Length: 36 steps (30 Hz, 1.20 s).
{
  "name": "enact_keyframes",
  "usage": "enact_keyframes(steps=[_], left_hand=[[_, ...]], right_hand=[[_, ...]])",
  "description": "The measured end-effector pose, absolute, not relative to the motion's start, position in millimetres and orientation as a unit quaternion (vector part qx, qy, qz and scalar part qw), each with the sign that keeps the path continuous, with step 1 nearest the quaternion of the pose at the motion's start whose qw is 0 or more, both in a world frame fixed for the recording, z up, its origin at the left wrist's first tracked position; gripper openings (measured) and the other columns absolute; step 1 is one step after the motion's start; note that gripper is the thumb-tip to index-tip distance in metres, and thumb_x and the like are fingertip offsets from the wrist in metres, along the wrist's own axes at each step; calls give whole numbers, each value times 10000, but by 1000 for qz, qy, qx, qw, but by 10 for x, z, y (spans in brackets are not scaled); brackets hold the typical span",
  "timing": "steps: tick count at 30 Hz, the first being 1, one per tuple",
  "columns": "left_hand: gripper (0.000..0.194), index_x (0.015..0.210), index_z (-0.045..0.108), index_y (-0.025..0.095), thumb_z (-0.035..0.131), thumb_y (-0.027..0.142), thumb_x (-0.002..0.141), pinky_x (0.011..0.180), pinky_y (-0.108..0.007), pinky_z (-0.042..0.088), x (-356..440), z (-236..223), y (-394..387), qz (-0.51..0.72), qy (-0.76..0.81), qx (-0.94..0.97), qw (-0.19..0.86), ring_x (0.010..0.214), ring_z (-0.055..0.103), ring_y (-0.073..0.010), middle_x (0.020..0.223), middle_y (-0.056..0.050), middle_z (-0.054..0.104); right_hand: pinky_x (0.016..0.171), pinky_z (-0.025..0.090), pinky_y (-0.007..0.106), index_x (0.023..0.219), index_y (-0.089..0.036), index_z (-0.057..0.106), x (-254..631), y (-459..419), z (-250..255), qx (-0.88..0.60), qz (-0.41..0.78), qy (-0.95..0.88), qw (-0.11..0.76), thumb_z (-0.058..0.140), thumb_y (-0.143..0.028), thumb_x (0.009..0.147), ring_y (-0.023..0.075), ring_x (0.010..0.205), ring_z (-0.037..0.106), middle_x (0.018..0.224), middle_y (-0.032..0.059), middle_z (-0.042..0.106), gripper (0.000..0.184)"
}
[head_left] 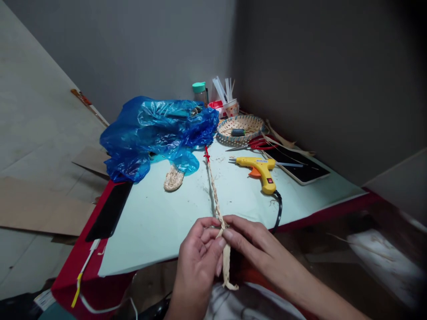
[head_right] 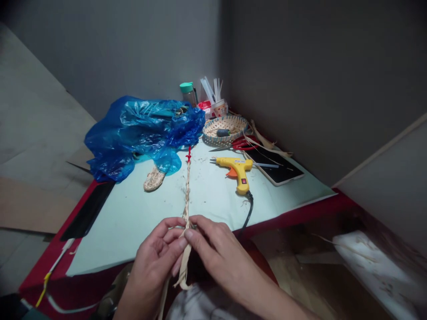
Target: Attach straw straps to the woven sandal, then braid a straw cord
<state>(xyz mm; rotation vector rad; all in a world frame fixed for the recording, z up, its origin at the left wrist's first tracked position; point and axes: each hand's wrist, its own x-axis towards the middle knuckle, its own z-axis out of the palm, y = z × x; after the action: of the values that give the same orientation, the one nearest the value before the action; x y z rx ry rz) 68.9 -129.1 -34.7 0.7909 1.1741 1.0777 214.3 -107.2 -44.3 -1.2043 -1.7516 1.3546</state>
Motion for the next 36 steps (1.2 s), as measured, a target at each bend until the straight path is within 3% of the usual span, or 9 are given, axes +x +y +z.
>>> enact_keyframes(steps=[5,10,13,17,20,23,27,32,36], left_hand=[[200,1018,534,224,615,334,872,476,-180,386,647,-324,-1329,421,581,458,524,477,485,-72,763,0,702],[138,818,636,228,546,260,918,557,-193,459,518,-295,-1403,351,619,630,311,561,620,-113,672,24,694],[164,918,683,230,539,153,910,675,-180,500,477,-350,-1472,372,576,708,168,677,685,-116,792,11,743],[297,1139,682,171,549,105,882,717,-203,536,502,-534,-1553,368,468,803,18,767,723,-161,928,-74,774],[299,1121,720,191,636,138,839,673,-248,542,587,-600,-1601,378,448,810,-16,774,728,-215,944,-114,779],[301,1069,754,244,755,206,770,738,-337,506,647,-479,-1618,396,554,726,93,742,691,-253,870,-104,781],[103,851,738,269,649,217,839,668,-307,468,601,-219,-1516,453,567,651,223,681,621,-205,737,-43,717],[135,981,622,227,567,315,894,704,-263,491,596,-204,-1321,419,568,543,455,821,639,-184,889,-38,662],[175,1044,508,209,545,318,913,674,-259,482,659,-292,-1250,426,524,518,525,751,614,-144,906,-26,606]], right_hand=[[680,408,231,794,-181,615,2161,-1045,-504,-408,539,-660,327,369,-410,1035,141,714,562,731,-14,624,414],[602,362,234,751,-162,602,2149,-1047,-541,-405,541,-654,340,395,-398,1024,127,655,502,709,-6,594,416],[570,341,229,703,-157,585,2132,-1051,-543,-400,559,-639,345,416,-388,1020,107,591,467,638,-20,545,428],[614,384,216,831,-153,665,2134,-1056,-531,-382,626,-580,355,473,-416,998,113,627,512,648,-18,557,365],[691,435,242,974,-148,681,2154,-1071,-539,-350,707,-508,345,508,-435,977,140,717,563,798,26,639,336],[672,435,249,985,-142,672,2177,-1093,-541,-351,722,-483,350,524,-440,968,146,722,565,861,47,657,333],[807,432,276,806,-139,684,2208,-1110,-493,-338,681,-537,365,451,-420,1006,166,831,570,868,49,633,416],[754,441,237,785,-161,607,2245,-1116,-424,-310,679,-557,363,438,-394,1017,140,782,544,815,11,572,369],[784,468,252,1032,-162,642,2247,-1119,-393,-327,654,-580,359,464,-373,1009,156,811,577,799,6,590,278]])
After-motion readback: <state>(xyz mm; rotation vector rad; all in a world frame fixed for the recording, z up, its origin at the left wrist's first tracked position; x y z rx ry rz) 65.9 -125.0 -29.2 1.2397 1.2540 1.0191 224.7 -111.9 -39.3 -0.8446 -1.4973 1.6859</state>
